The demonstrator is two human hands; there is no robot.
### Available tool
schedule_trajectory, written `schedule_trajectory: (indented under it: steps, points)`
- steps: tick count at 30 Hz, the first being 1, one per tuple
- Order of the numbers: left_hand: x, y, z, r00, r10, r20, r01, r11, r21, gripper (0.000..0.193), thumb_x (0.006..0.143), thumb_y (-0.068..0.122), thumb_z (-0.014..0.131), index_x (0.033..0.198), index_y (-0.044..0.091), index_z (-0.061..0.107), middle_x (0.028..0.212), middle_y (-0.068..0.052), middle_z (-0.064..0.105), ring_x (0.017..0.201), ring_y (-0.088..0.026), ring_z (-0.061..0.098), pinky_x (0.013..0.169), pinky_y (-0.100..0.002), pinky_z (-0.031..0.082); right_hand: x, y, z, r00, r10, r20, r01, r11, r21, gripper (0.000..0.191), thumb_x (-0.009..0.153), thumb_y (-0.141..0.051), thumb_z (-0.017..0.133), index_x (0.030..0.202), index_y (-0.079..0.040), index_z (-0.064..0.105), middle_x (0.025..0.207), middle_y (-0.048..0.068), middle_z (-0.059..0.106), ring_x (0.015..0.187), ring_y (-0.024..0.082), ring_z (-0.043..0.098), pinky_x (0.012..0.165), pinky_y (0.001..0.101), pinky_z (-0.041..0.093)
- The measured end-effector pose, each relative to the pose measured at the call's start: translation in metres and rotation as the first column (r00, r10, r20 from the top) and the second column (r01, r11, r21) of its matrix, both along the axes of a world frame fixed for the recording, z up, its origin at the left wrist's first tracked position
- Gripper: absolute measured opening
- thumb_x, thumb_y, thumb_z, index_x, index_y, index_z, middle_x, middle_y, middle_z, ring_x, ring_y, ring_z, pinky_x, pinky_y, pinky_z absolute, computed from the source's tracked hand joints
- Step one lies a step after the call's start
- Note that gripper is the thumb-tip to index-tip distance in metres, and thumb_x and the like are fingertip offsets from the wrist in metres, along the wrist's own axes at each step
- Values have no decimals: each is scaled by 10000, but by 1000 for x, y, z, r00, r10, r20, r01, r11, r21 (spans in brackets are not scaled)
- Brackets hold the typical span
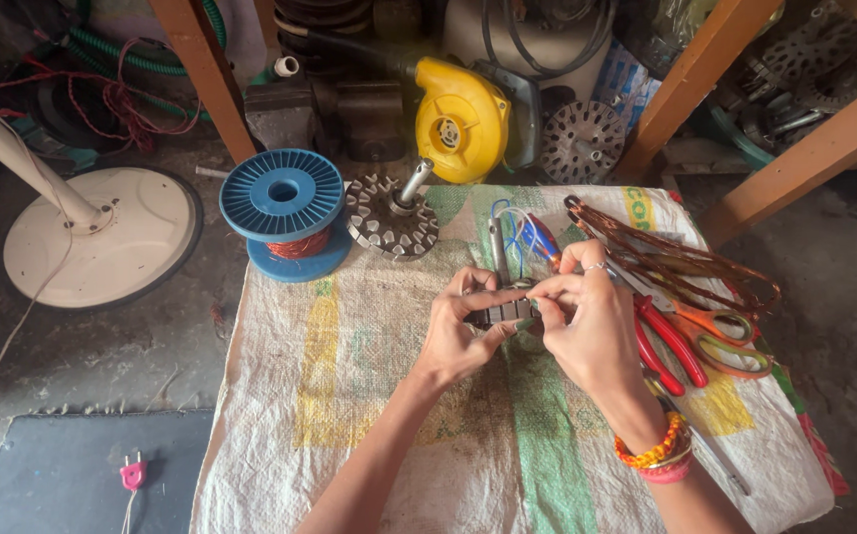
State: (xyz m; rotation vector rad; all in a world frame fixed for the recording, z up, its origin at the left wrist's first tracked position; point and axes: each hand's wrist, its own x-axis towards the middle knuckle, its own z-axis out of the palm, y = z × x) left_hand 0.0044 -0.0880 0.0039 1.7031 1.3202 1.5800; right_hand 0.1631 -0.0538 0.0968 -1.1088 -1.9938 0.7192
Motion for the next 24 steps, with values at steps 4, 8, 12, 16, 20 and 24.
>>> schedule_trajectory:
  steps: [4, 8, 12, 16, 20, 24]
  points:
    - [-1, -1, 5, 999, -8, 46, 11, 998, -66, 470, 690, 131, 852, 1155, 143, 790, 1016, -57, 621, 995, -208, 628, 947, -363, 531, 2, 1, -2, 1000, -23, -4, 23, 1000, 2, 399, 821, 124, 673, 1057, -14, 383, 836, 139, 769, 768, 199, 792, 629, 289, 591]
    - [1, -2, 7, 994, -21, 112, 30, 996, -80, 407, 699, 116, 836, 1092, 126, 727, 1062, -33, 641, 1023, -191, 649, 940, -336, 548, 2, 0, -5, 998, -35, -52, 36, 999, 12, 388, 818, 121, 671, 1040, -10, 382, 830, 135, 767, 789, 184, 787, 643, 280, 601]
    - [3, -2, 5, 996, -20, 87, 23, 999, -26, 379, 714, 88, 840, 1085, 130, 776, 1069, -50, 608, 1035, -205, 645, 932, -338, 555, 1, 0, -7, 997, -69, -33, 69, 997, 23, 396, 808, 106, 692, 1032, -12, 388, 823, 135, 765, 783, 162, 786, 641, 275, 600]
    - [3, -1, 3, 995, -15, 103, 20, 999, -43, 379, 710, 96, 849, 1080, 135, 774, 1073, -47, 604, 1033, -202, 650, 925, -339, 562, 4, 6, -8, 997, -50, -57, 47, 997, -58, 438, 812, 105, 684, 1093, -13, 369, 846, 138, 763, 761, 150, 768, 643, 269, 582]
    - [3, -1, 4, 994, -19, 108, 26, 998, -61, 373, 706, 95, 853, 1070, 130, 780, 1069, -53, 596, 1026, -204, 647, 902, -341, 563, 10, 16, -16, 995, 2, -102, -17, 989, -147, 462, 810, 111, 693, 1115, -20, 372, 872, 149, 765, 743, 148, 737, 647, 260, 573]
    - [2, -2, 8, 997, -9, 74, 13, 999, -44, 417, 672, 50, 829, 1081, 114, 777, 1078, -62, 604, 1042, -211, 645, 941, -354, 545, 10, 26, -30, 980, -11, -199, -35, 974, -225, 476, 803, 118, 716, 1102, -21, 373, 890, 158, 762, 771, 139, 726, 676, 245, 576]
